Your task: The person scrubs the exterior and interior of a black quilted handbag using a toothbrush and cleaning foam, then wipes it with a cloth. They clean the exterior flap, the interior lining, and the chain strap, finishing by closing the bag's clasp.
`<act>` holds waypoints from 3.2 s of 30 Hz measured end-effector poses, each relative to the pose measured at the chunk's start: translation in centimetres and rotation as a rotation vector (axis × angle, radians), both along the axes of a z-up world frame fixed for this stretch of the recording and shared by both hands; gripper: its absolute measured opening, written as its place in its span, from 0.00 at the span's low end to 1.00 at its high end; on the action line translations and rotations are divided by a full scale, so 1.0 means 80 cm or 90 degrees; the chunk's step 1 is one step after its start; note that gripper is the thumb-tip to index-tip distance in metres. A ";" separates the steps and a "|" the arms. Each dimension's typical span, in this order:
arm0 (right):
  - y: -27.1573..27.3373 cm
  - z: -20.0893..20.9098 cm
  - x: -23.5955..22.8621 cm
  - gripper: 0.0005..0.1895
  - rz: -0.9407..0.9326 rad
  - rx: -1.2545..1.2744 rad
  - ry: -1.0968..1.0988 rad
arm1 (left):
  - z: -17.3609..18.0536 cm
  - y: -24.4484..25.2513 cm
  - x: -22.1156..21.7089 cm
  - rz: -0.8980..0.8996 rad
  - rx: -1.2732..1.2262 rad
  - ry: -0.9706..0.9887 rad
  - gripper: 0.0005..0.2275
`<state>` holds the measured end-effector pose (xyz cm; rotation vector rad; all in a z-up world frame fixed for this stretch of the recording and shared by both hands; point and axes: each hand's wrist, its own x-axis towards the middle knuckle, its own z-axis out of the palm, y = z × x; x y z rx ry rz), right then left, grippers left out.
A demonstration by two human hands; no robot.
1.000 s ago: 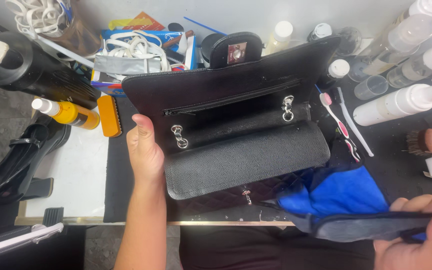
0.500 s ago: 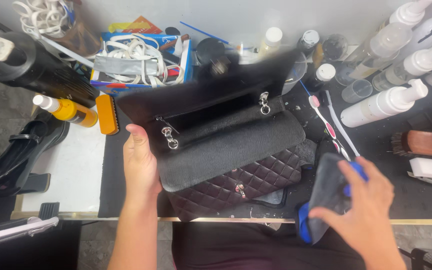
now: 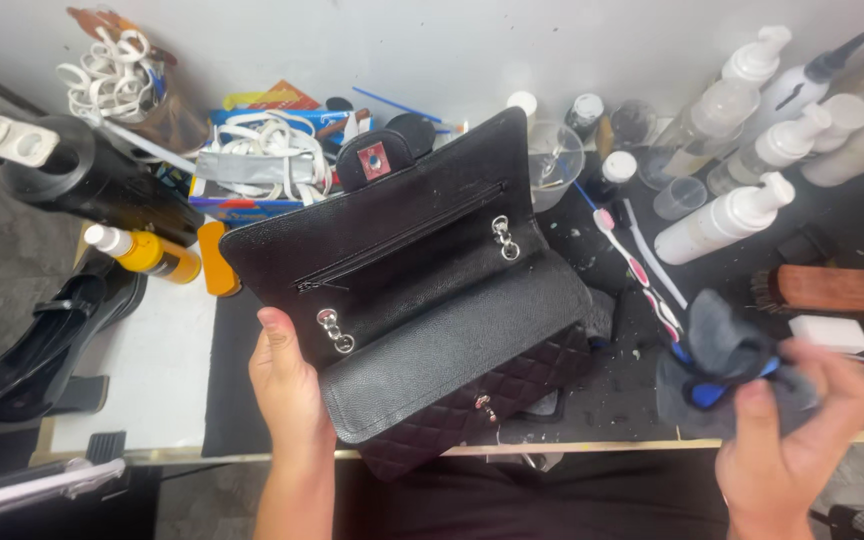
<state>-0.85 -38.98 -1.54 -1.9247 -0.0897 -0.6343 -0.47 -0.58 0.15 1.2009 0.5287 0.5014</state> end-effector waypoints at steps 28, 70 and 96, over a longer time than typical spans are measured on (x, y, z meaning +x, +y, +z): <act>0.030 0.068 0.132 0.12 0.031 -0.319 -0.093 | -0.027 0.008 -0.033 0.030 -0.026 -0.138 0.19; 0.217 0.101 0.148 0.22 0.125 -0.326 0.229 | -0.052 -0.001 -0.043 0.107 0.226 -0.098 0.27; 0.198 0.098 0.141 0.18 0.307 -0.400 -0.071 | -0.064 0.013 -0.037 0.099 0.215 -0.087 0.28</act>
